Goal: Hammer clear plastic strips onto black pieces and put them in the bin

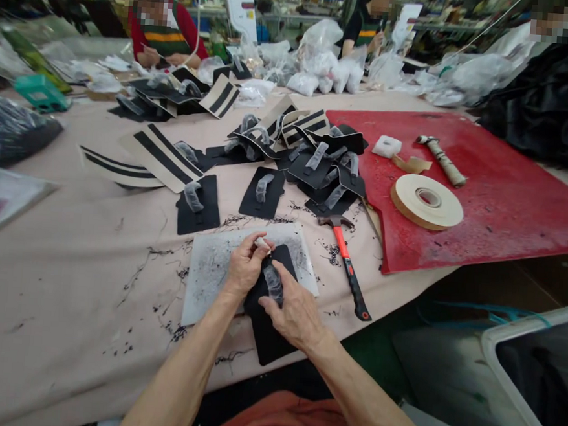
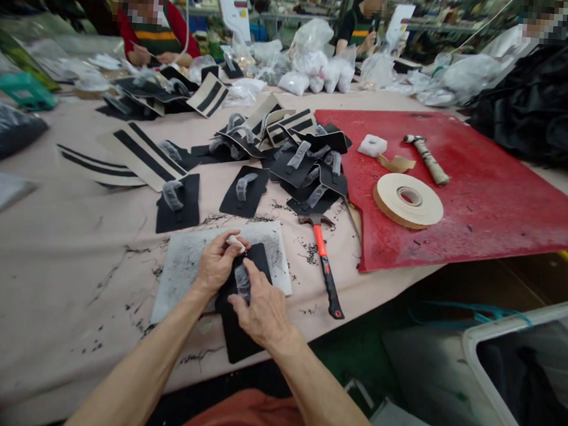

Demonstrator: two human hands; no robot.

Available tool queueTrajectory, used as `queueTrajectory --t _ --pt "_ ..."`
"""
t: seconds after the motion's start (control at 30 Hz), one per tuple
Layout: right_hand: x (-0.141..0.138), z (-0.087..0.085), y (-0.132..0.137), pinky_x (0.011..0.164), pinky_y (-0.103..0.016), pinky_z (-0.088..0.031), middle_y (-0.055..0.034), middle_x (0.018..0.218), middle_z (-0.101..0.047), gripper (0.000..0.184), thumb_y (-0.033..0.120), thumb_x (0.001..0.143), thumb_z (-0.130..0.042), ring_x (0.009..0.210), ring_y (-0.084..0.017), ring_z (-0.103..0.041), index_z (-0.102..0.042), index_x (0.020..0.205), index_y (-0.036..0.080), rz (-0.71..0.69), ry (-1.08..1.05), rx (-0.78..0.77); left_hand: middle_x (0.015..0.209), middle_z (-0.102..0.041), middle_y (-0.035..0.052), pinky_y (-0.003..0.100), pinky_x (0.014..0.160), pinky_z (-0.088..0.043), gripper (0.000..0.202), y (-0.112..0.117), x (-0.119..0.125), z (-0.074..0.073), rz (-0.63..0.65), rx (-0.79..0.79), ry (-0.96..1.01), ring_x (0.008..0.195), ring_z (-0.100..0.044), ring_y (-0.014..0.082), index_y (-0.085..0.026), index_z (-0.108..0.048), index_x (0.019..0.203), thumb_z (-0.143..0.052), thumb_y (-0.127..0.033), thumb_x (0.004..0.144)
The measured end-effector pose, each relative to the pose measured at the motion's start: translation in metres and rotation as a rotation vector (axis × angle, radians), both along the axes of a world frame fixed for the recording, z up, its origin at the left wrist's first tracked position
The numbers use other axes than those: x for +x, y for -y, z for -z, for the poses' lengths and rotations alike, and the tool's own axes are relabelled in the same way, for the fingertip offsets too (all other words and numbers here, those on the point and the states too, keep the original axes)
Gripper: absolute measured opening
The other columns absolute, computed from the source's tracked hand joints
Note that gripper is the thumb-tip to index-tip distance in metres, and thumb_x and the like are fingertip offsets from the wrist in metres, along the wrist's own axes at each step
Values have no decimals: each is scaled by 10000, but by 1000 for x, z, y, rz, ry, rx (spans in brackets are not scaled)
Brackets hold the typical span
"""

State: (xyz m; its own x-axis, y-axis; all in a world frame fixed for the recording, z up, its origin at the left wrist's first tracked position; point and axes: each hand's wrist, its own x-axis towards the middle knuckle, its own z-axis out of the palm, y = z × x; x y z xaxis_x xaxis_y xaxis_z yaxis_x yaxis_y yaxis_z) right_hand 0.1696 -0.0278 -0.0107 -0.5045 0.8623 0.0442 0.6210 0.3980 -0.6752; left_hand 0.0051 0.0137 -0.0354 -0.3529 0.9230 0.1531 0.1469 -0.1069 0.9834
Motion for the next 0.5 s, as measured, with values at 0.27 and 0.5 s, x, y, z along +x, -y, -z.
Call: queueTrajectory --t 0.27,0.5 --pt "2 -7 5 746 -312 -505 -88 1154 -588 492 441 944 -575 954 -230 -631 -521 1370 203 -135 142 17 934 -779 89 374 854 -592 431 0 -2 -6 -54 -71 192 864 -754 232 -147 -693 1045 -757 -501 808" --pt "-1 -10 9 772 -340 -509 -117 1167 -562 513 448 999 -470 964 -244 -622 -490 1420 156 -126 177 12 899 -776 75 359 814 -616 399 17 -4 -3 -90 -60 213 830 -761 227 -150 -670 1008 -726 -510 846"
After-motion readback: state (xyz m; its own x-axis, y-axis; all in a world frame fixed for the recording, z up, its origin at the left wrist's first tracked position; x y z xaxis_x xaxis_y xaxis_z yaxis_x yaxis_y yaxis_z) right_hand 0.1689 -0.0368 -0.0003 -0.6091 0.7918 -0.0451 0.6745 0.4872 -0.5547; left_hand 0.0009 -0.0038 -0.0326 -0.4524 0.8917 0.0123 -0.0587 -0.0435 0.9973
